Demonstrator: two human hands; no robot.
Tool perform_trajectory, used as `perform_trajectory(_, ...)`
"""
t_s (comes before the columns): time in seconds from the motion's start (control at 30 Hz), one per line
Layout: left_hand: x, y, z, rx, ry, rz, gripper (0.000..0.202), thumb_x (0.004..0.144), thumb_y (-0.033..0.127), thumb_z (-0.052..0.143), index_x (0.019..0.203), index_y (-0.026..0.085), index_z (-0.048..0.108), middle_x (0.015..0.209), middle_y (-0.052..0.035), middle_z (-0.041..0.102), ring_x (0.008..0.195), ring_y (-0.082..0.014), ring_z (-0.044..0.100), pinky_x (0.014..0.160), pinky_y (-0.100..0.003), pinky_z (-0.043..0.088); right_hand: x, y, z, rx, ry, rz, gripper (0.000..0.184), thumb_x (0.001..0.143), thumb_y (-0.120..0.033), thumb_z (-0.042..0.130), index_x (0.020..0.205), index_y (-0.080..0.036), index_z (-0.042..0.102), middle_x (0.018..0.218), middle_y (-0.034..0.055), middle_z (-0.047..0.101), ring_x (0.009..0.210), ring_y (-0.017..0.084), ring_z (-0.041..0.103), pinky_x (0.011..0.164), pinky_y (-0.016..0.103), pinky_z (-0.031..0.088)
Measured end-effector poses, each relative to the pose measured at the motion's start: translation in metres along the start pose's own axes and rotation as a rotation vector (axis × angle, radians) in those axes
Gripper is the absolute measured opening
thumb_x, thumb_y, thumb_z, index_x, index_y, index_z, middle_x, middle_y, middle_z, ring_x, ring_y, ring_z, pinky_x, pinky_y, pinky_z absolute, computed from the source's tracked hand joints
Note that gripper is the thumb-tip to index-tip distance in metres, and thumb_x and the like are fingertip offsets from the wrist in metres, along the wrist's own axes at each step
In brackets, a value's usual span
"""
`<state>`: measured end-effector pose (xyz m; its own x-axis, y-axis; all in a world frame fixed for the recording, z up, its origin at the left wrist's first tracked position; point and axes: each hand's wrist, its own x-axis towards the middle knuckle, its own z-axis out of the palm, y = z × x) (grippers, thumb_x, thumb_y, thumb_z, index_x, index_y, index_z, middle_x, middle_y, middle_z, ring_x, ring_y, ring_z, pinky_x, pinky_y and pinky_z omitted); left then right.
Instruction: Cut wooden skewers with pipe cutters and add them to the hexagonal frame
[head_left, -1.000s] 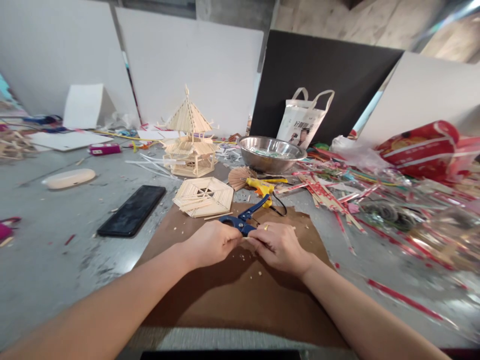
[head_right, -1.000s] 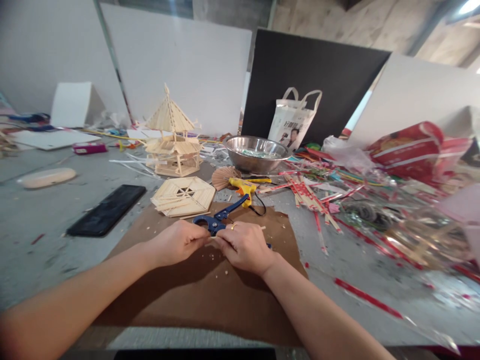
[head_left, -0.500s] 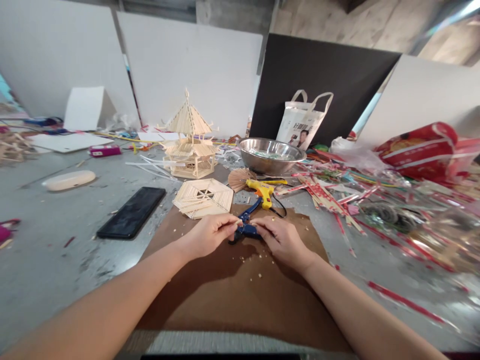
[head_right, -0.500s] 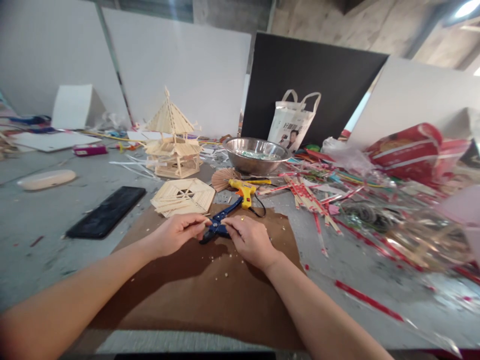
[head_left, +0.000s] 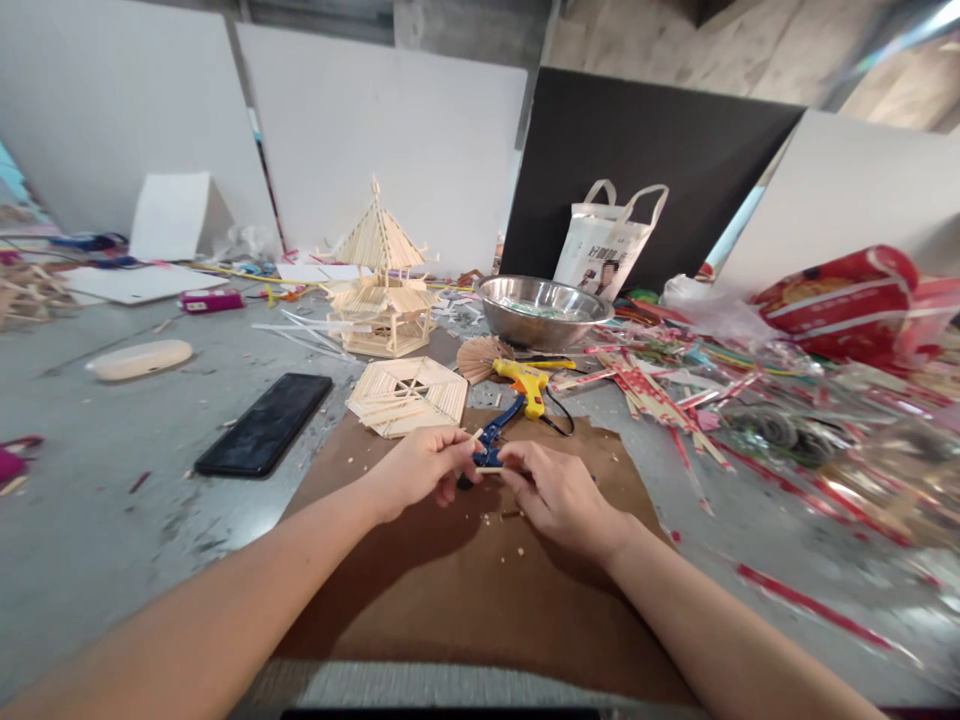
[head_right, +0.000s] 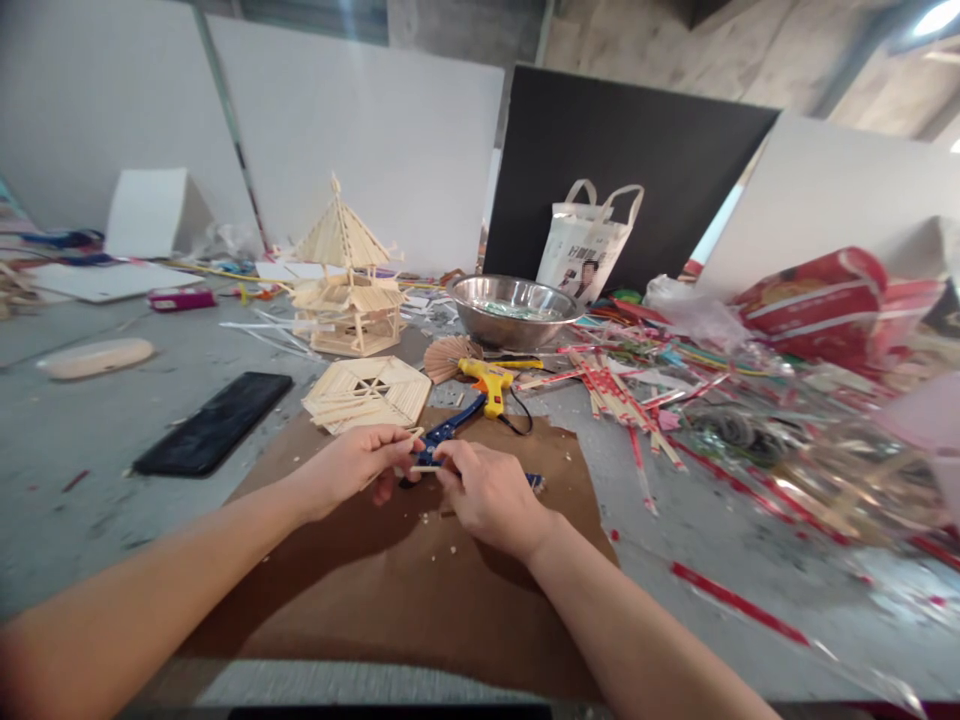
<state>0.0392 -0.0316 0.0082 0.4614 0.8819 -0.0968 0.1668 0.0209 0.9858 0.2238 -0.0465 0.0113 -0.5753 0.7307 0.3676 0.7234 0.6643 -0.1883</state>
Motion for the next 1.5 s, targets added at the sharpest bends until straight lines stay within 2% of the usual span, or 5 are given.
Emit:
perform_trajectory(0.2, -0.003, -0.003, 0.007, 0.092, -0.175, -0.059, 0.031, 0.072, 0.043, 0.045, 0.074, 0.012, 0.049, 0.065, -0.0014, 0.059, 0.040, -0.0046, 0.047, 0.039, -0.016, 0.039, 0.000, -0.002, 0.003, -0.101, -0.048, -0.103, 0.015, 0.081, -0.027, 0.040, 0.078, -0.018, 0.051, 0.066, 0.0013, 0.058, 0.063, 0.013, 0.050, 0.059, 0.024, 0.034)
perform_trajectory(0.43, -0.002, -0.002, 0.008, -0.044, -0.085, -0.034, 0.024, 0.072, 0.036, 0.050, 0.076, 0.013, 0.045, 0.064, -0.0008, 0.058, 0.043, -0.0047, 0.048, 0.044, -0.018, 0.041, 0.005, 0.016, 0.000, 0.065, 0.510, 0.121, 0.025, 0.075, -0.029, 0.049, 0.097, -0.019, 0.046, 0.102, 0.0086, 0.053, 0.099, 0.021, 0.044, 0.085, 0.040, 0.031)
perform_trajectory(0.67, 0.001, -0.009, 0.011, 0.022, -0.085, 0.036, 0.018, 0.072, 0.031, 0.050, 0.074, 0.013, 0.046, 0.068, -0.0023, 0.059, 0.055, -0.0076, 0.053, 0.055, -0.021, 0.043, 0.002, 0.019, 0.007, 0.609, 0.489, 0.194, 0.018, 0.079, -0.024, 0.044, 0.096, -0.021, 0.046, 0.083, 0.0031, 0.059, 0.078, 0.013, 0.057, 0.068, 0.027, 0.047)
perform_trajectory(1.07, -0.004, -0.002, 0.015, 0.224, -0.099, 0.143, 0.023, 0.073, 0.029, 0.046, 0.076, 0.011, 0.060, 0.059, 0.0009, 0.053, 0.053, -0.0077, 0.044, 0.053, -0.019, 0.036, 0.001, -0.002, 0.000, 0.302, 0.420, -0.126, 0.028, 0.072, -0.009, 0.051, 0.097, -0.023, 0.050, 0.087, 0.0014, 0.061, 0.081, 0.012, 0.055, 0.072, 0.028, 0.046)
perform_trajectory(1.5, -0.002, -0.001, 0.011, 0.132, -0.043, 0.151, 0.018, 0.071, 0.027, 0.051, 0.070, 0.010, 0.057, 0.066, -0.0019, 0.057, 0.061, -0.0109, 0.051, 0.059, -0.021, 0.042, 0.001, -0.001, 0.008, 0.317, 0.265, -0.117, 0.049, 0.077, -0.011, 0.043, 0.123, -0.023, 0.029, 0.105, 0.0045, 0.055, 0.093, 0.012, 0.051, 0.082, 0.029, 0.042)
